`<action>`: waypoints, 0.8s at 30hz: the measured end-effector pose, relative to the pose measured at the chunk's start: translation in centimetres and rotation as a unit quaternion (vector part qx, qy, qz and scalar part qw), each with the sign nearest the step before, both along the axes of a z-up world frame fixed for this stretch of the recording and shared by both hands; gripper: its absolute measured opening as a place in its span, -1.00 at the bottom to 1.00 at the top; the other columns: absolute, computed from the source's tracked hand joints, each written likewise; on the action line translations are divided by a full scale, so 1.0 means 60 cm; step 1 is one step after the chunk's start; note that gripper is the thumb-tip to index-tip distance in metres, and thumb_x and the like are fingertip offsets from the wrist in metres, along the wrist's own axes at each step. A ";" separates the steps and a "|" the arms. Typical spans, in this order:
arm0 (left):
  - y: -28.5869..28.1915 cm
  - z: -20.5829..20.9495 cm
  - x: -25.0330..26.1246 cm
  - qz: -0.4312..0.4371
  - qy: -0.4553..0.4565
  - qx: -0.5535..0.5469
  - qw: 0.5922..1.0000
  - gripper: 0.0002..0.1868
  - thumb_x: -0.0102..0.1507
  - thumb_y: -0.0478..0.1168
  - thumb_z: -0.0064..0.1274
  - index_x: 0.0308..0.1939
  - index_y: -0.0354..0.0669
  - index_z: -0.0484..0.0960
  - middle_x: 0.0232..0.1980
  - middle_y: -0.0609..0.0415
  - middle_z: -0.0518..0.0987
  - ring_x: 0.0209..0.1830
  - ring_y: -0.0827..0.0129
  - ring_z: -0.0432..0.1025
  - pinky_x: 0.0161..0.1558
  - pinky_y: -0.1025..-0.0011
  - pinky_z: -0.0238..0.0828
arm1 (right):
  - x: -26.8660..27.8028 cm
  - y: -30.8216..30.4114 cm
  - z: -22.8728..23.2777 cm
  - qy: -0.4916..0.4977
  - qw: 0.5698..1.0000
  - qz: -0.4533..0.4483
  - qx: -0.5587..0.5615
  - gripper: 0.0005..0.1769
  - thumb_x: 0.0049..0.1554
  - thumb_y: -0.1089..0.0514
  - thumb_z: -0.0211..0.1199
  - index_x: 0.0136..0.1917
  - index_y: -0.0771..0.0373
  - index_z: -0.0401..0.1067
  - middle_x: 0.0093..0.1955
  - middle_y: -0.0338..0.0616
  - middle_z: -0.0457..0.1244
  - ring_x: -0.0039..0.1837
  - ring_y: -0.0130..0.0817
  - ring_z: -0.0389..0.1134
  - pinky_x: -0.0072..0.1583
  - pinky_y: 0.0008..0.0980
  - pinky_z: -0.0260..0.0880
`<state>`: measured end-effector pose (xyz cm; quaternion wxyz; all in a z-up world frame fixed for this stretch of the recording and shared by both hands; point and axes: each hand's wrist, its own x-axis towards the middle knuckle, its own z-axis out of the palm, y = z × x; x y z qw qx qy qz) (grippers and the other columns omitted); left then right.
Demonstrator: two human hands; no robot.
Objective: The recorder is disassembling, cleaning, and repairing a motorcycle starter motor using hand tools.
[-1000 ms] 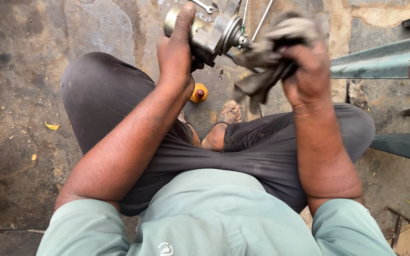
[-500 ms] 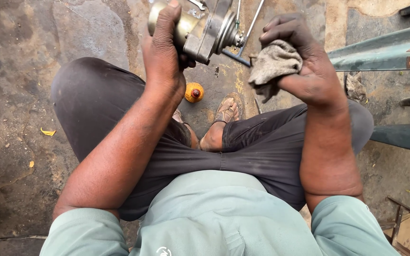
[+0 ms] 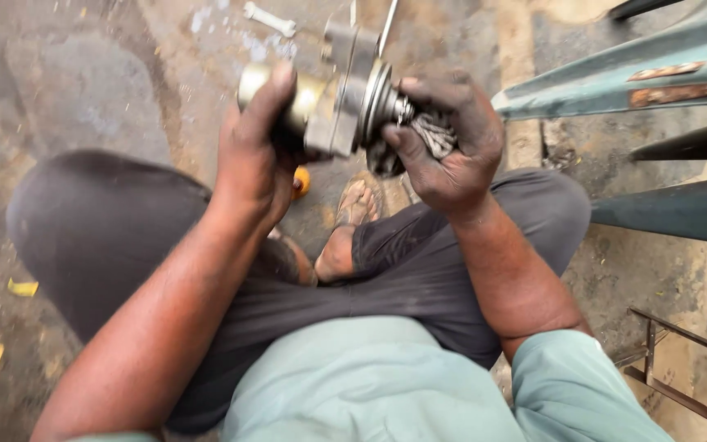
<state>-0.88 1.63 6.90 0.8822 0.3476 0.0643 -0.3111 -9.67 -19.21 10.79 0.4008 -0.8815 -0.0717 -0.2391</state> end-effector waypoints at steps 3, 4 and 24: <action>-0.006 0.012 0.010 -0.093 -0.015 -0.042 0.995 -0.52 0.29 0.06 0.21 0.05 -0.26 0.53 -0.18 -0.03 0.63 -0.31 0.33 0.59 -0.36 0.33 0.61 | 0.001 -0.028 0.024 -0.001 0.997 0.023 0.071 -0.60 0.31 0.06 0.47 0.30 0.26 0.44 0.11 -0.09 0.34 0.08 -0.48 0.39 0.09 -0.52 0.49; -0.004 0.011 0.011 -0.144 -0.013 -0.034 0.989 -0.55 0.24 -0.01 0.25 0.05 -0.21 0.51 -0.19 -0.04 0.63 -0.35 0.31 0.59 -0.40 0.33 0.63 | 0.000 -0.041 0.025 -0.001 0.994 0.026 0.104 -0.59 0.27 0.06 0.48 0.28 0.28 0.48 0.08 -0.11 0.33 0.05 -0.49 0.37 0.06 -0.53 0.48; -0.032 -0.006 -0.046 -0.271 -0.469 0.230 0.809 -0.53 0.12 0.00 0.37 0.07 -0.01 0.69 -0.01 0.10 0.73 -0.03 0.34 0.64 0.01 0.34 0.57 | -0.004 -0.066 0.086 0.187 0.958 0.192 0.103 -0.54 0.11 0.07 0.56 0.20 0.31 0.55 0.02 -0.09 0.36 0.02 -0.41 0.45 0.02 -0.48 0.48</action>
